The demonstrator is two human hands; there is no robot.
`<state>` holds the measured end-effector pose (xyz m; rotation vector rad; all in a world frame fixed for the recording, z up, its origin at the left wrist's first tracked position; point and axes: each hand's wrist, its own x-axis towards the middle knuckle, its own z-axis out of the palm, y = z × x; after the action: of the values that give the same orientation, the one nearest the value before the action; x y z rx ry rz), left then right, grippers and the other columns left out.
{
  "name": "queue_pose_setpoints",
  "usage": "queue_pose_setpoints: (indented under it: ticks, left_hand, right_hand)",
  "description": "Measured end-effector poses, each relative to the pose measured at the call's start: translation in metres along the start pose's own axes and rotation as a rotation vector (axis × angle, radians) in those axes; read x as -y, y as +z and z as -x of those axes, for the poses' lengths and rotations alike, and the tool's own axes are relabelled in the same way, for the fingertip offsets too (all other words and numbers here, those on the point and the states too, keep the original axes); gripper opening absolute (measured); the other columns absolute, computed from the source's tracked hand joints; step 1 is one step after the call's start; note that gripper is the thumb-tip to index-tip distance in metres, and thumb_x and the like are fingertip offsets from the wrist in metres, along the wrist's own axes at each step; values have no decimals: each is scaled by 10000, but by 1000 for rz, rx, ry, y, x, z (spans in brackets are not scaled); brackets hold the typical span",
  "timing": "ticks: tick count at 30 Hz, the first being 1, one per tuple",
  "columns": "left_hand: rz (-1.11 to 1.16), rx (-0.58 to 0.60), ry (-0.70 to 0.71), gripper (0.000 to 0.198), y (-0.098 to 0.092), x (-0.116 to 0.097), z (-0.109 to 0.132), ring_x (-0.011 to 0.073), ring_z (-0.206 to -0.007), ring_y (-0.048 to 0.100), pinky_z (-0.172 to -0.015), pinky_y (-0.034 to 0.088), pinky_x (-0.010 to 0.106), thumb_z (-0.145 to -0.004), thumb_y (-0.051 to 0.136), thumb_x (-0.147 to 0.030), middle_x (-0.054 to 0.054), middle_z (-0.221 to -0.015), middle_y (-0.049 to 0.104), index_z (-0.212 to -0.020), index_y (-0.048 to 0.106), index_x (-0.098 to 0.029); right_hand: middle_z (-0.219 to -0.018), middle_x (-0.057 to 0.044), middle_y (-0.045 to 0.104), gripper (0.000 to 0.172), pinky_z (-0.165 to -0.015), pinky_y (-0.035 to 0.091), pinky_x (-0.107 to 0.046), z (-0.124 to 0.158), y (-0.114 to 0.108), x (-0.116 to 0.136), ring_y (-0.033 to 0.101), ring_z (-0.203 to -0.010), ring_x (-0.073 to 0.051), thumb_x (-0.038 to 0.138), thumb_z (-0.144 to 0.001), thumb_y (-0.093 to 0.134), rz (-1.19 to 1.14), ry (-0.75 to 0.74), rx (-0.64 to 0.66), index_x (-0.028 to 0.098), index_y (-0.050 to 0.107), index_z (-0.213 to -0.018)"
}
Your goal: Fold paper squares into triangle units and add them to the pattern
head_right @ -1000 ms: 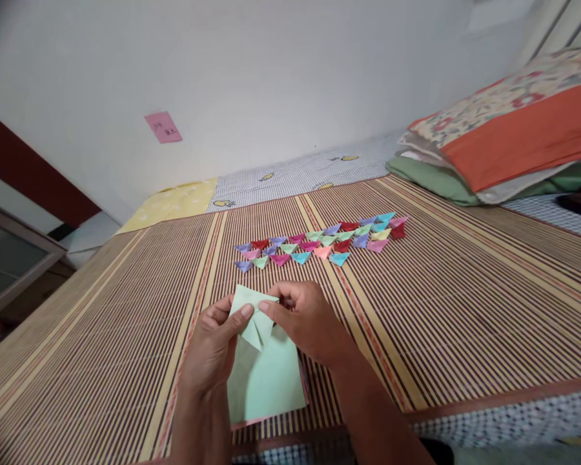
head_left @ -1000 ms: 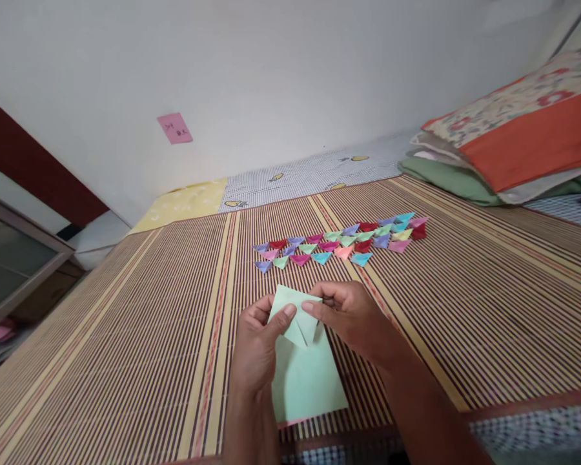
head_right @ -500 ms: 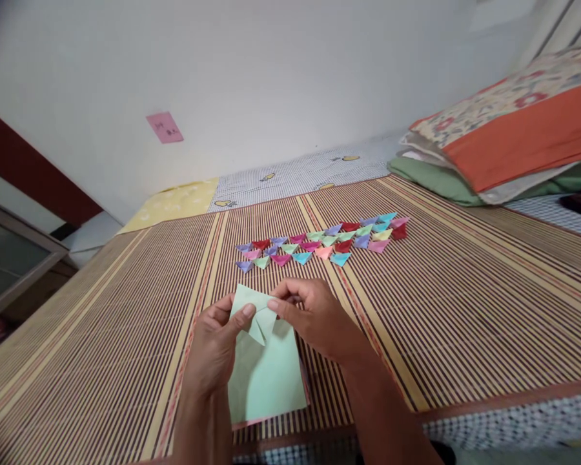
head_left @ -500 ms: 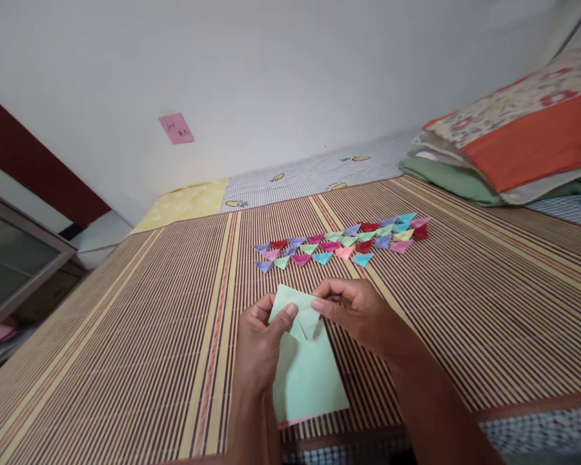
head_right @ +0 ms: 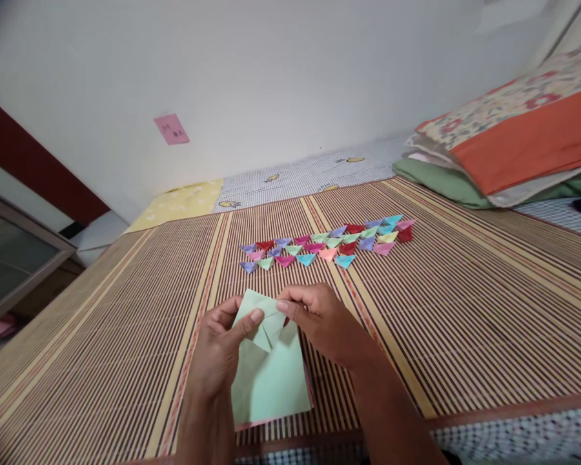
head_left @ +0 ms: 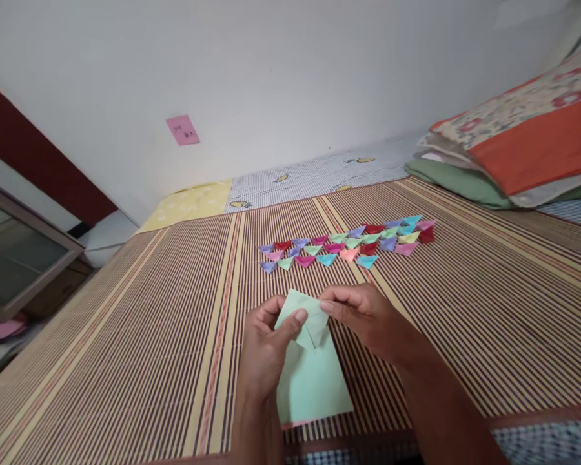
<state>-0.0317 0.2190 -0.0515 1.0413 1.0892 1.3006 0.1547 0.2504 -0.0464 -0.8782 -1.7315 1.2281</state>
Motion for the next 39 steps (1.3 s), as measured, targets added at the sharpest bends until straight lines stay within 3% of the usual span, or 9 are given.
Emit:
queue_pose_setpoints:
  ticks: [5,8,14,21,24,30,39]
  left_hand:
    - [-45,27,-9,299,3,1,1,94,-532,490,-506,402,205,-759,843,-356,-23,-612,581,-691,636,-153]
    - [-92,68,1,321,5,-1,1,90,-536,457,-507,374,206,-759,838,-361,-30,-601,542,-666,616,-149]
    - [-105,130,-19,307,5,0,0,85,-537,422,-508,342,206,-754,839,-296,-40,-588,514,-650,585,-159]
    - [-91,237,-63,214,4,4,1,90,-532,466,-517,382,210,-772,826,-282,-24,-620,566,-724,660,-157]
    - [-55,195,-71,249,4,4,0,95,-525,497,-510,400,212,-742,852,-310,-12,-615,599,-707,667,-148]
    - [84,27,-61,238,2,8,-6,94,-538,540,-539,448,207,-740,865,-320,-6,-638,658,-760,709,-141]
    - [194,39,-96,202,4,6,-4,111,-527,608,-568,511,229,-732,868,-271,13,-642,707,-787,730,-135]
  right_hand:
    - [-836,12,716,112,-697,474,-256,-2,9,3,640,-782,-155,302,-876,737,-26,-12,-74,198,728,-915]
    - [-768,22,680,66,-662,457,-256,-4,18,5,607,-727,-146,249,-863,725,-8,-23,-140,191,707,-839]
    - [-670,35,581,186,-616,410,-254,-3,21,8,531,-652,-126,238,-910,623,52,-65,-171,181,626,-733]
    - [-634,39,530,271,-560,362,-247,-5,17,1,472,-607,-112,279,-933,594,47,-57,-159,178,600,-682]
    - [-636,39,510,312,-537,349,-242,-6,14,-3,451,-593,-110,350,-956,584,-48,17,-152,178,603,-696]
    - [-678,30,529,309,-531,348,-239,-2,9,-4,470,-618,-119,445,-891,698,-64,120,8,173,634,-758]
    - [-659,36,512,268,-542,355,-245,-2,10,-3,473,-617,-120,358,-912,655,-48,35,17,175,618,-719]
